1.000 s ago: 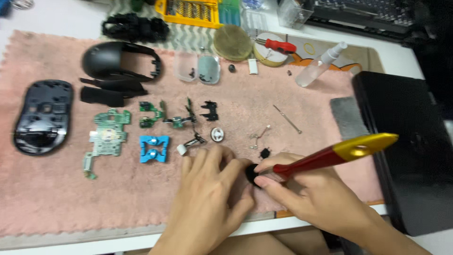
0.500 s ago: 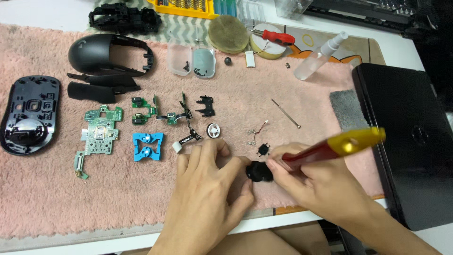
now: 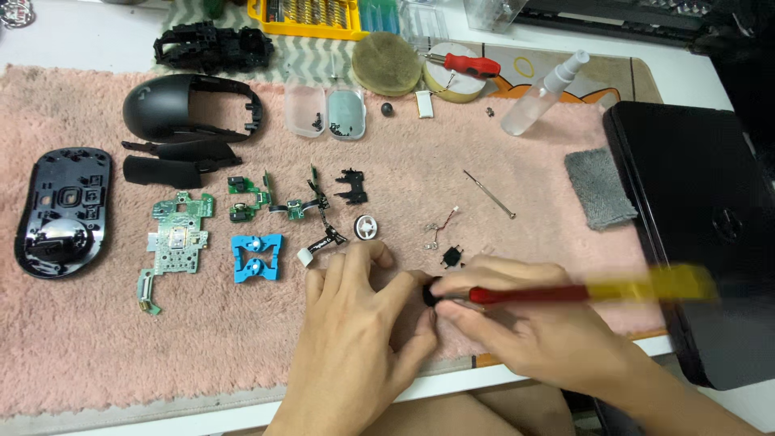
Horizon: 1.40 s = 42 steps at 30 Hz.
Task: The person cleans small disassembled computer mouse parts using a spray bottle, a brush, and a cloth. They spray a liquid onto the parts, brush them, and wipe them with a cloth.
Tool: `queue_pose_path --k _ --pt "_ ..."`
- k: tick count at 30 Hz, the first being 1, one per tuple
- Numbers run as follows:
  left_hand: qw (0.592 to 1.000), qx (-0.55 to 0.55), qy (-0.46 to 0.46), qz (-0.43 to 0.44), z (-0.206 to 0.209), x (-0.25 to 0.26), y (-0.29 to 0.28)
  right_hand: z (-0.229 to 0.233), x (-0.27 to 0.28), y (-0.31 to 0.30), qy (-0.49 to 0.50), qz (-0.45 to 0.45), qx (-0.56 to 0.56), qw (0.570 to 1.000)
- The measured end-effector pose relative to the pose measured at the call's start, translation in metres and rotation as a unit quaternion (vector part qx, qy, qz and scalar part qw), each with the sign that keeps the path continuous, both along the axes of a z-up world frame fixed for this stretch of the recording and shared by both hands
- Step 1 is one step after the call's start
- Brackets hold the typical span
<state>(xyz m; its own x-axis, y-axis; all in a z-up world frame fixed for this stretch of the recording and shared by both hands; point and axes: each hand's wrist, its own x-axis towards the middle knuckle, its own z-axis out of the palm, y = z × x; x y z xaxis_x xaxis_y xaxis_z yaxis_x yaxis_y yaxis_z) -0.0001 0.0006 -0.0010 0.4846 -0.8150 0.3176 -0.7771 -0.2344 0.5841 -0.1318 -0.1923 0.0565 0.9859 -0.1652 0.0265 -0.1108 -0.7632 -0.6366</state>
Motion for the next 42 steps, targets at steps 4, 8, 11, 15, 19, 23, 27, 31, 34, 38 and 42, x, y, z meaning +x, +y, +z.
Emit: queue_pose_path --k 4,8,11,15,19,23,27,31,34,38,42 --pt "1.0 -0.003 0.006 0.001 0.002 -0.001 -0.001 -0.004 0.002 -0.008 -0.044 0.039 -0.068 0.996" --pt "1.0 -0.004 -0.005 0.004 0.003 0.0 -0.001 -0.002 0.002 -0.004 -0.037 -0.003 -0.063 0.997" --pt "1.0 -0.007 -0.001 0.005 0.002 0.0 -0.001 -0.003 -0.001 -0.01 -0.008 0.02 -0.019 1.0" --pt "1.0 -0.005 -0.004 0.006 0.001 -0.001 -0.001 -0.007 0.002 0.005 -0.087 -0.104 0.012 0.991" --pt "1.0 -0.002 -0.001 0.003 0.001 0.0 -0.001 0.001 0.0 -0.003 -0.044 0.01 -0.005 0.999" --pt "1.0 -0.001 0.004 0.004 0.002 -0.001 -0.002 -0.003 -0.003 -0.008 -0.031 -0.008 -0.067 0.997" --pt "1.0 -0.002 -0.005 0.004 0.002 -0.001 -0.001 0.002 0.003 0.003 -0.078 -0.011 -0.027 0.997" --pt "1.0 -0.003 -0.004 0.0 0.002 0.0 0.0 -0.005 -0.003 -0.008 -0.043 0.018 0.014 0.999" --pt "1.0 -0.009 0.005 0.002 0.003 0.0 -0.001 -0.006 0.002 -0.005 -0.065 0.011 -0.107 0.992" --pt "1.0 -0.003 0.006 0.003 0.002 0.0 -0.001 -0.008 0.0 -0.001 -0.091 -0.018 -0.032 0.995" --pt "1.0 0.002 0.003 0.008 0.001 -0.001 -0.002 0.001 -0.001 -0.006 -0.048 -0.037 0.064 0.996"
